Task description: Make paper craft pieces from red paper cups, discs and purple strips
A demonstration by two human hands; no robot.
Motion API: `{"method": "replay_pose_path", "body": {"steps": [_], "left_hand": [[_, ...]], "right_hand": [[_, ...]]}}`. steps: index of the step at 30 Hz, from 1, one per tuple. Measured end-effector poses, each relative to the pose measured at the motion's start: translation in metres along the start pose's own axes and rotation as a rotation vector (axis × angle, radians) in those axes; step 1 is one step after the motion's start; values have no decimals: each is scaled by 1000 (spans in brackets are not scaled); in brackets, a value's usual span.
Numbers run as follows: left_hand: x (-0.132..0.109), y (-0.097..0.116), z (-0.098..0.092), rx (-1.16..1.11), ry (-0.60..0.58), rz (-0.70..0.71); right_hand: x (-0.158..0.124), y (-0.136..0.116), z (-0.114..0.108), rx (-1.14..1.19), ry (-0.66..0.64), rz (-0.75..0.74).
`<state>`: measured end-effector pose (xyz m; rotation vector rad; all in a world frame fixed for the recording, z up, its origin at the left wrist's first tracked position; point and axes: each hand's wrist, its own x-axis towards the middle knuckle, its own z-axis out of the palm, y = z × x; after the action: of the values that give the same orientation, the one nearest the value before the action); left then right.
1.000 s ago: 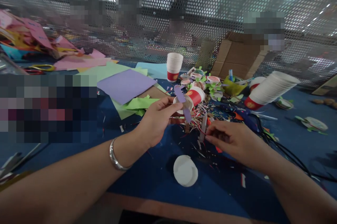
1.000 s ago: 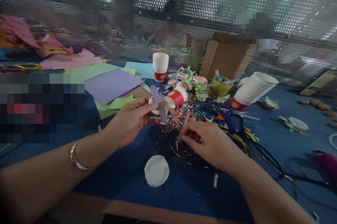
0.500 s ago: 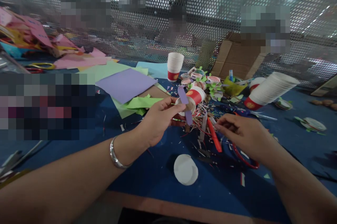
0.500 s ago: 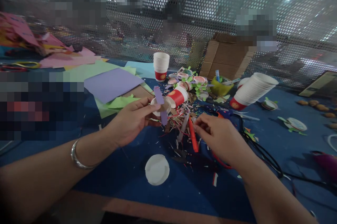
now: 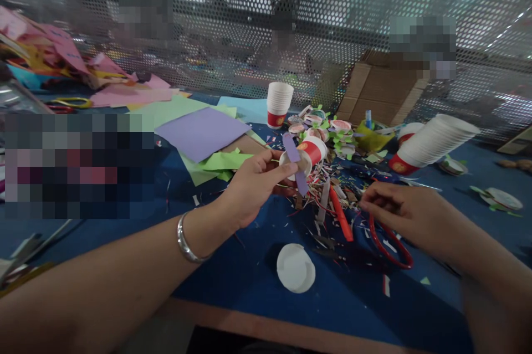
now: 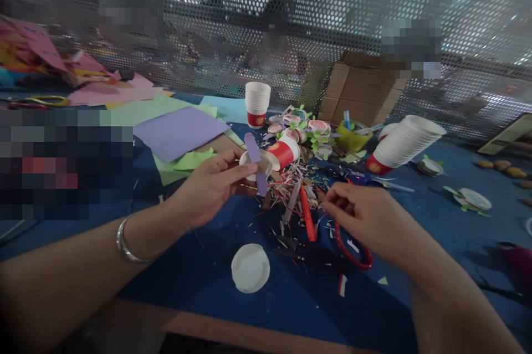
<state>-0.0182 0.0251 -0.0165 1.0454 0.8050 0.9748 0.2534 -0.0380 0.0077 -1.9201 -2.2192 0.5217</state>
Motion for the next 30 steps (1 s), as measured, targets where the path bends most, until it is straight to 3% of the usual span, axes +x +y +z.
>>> {"method": "replay_pose_path", "body": {"steps": [3, 6, 30], "left_hand": [[0, 0, 0, 12, -4, 23], [0, 0, 0, 35, 4, 23], [-5, 0, 2, 81, -31, 4]], "right_hand": [[-6, -12, 4, 32, -222, -129], [-9, -24, 9, -22, -301, -212], [-17, -33, 27, -271, -118, -265]]}}
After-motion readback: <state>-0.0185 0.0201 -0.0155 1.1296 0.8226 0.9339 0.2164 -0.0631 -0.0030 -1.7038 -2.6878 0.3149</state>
